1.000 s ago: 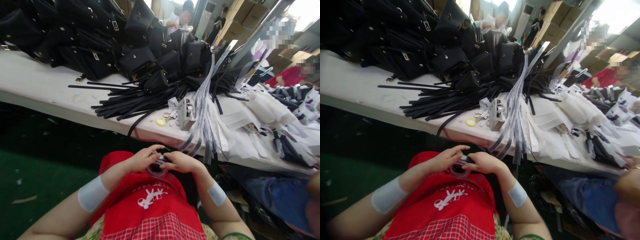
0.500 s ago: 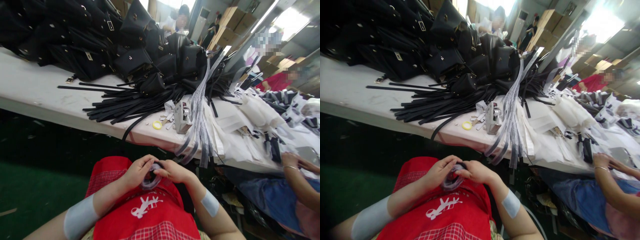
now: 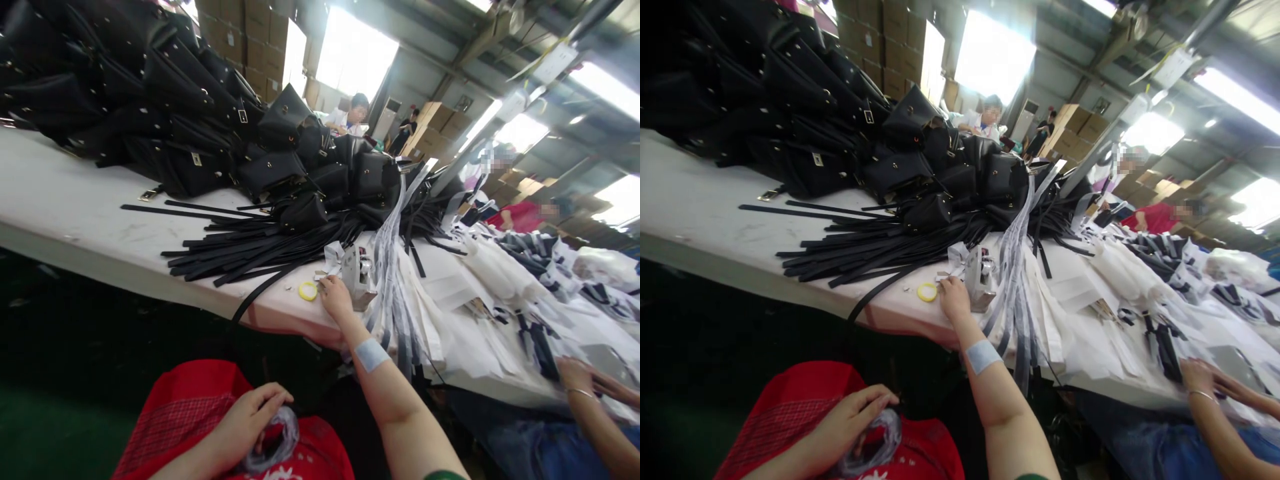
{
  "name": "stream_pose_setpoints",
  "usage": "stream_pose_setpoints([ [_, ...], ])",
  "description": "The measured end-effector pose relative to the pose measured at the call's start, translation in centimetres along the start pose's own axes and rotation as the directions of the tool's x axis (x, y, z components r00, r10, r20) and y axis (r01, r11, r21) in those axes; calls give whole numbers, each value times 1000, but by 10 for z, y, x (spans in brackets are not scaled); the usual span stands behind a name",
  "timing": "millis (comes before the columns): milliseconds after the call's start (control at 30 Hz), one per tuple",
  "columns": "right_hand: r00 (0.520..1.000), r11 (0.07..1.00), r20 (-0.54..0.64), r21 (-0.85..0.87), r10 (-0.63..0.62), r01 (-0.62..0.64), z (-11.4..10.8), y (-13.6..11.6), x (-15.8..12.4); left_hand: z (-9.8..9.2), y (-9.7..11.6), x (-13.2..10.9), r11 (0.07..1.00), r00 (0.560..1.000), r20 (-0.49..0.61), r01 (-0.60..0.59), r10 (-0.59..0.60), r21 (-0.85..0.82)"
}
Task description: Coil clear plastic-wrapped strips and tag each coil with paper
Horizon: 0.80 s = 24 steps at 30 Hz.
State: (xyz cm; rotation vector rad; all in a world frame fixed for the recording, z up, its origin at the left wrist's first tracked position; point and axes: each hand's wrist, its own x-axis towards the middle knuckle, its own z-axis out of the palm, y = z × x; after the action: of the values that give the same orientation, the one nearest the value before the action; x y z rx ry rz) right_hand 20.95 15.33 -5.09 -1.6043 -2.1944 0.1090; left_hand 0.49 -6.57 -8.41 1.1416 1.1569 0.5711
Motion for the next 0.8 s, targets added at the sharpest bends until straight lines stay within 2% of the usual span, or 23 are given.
stream_pose_setpoints([
  [100, 999, 1000, -24, -6, -22, 22, -1, 4, 8, -2, 2, 1, 1000, 1000, -14, 3, -3, -28],
  [167, 992, 1000, -123, 25, -2, 6, -14, 2, 0, -4, 3, 2, 996, 999, -21, 25, -27, -84],
  [233, 946, 984, -316, 180, 68, -10, -35, -7, -22, -4, 5, 2, 986, 998, -22, 59, -63, -154],
  [267, 907, 952, -400, 306, 133, -5, -46, -14, -37, -4, 6, 2, 980, 997, -17, 77, -82, -182],
  [300, 874, 897, -435, 443, 214, 1, -57, -22, -54, -4, 6, 2, 975, 995, -14, 92, -97, -204],
  [333, 872, 821, -402, 571, 281, -1, -68, -32, -73, -4, 6, 3, 970, 994, -7, 107, -111, -219],
  [400, 918, 675, -231, 736, 323, -52, -83, -52, -110, -2, 5, 5, 963, 991, -3, 128, -132, -238],
  [467, 959, 600, -87, 794, 269, -97, -90, -68, -145, 0, 5, 7, 959, 990, 23, 144, -143, -242],
  [533, 980, 622, -53, 779, 191, -79, -88, -78, -173, 3, 6, 8, 959, 987, 62, 156, -145, -238],
  [667, 981, 802, -192, 579, -39, 146, -77, -81, -205, 7, 13, 5, 959, 986, 59, 164, -155, -230],
  [733, 952, 840, -262, 472, -156, 268, -76, -81, -212, 9, 15, 3, 961, 987, 38, 162, -158, -223],
  [800, 925, 839, -305, 422, -227, 345, -80, -82, -217, 9, 16, 2, 965, 987, 20, 159, -159, -207],
])
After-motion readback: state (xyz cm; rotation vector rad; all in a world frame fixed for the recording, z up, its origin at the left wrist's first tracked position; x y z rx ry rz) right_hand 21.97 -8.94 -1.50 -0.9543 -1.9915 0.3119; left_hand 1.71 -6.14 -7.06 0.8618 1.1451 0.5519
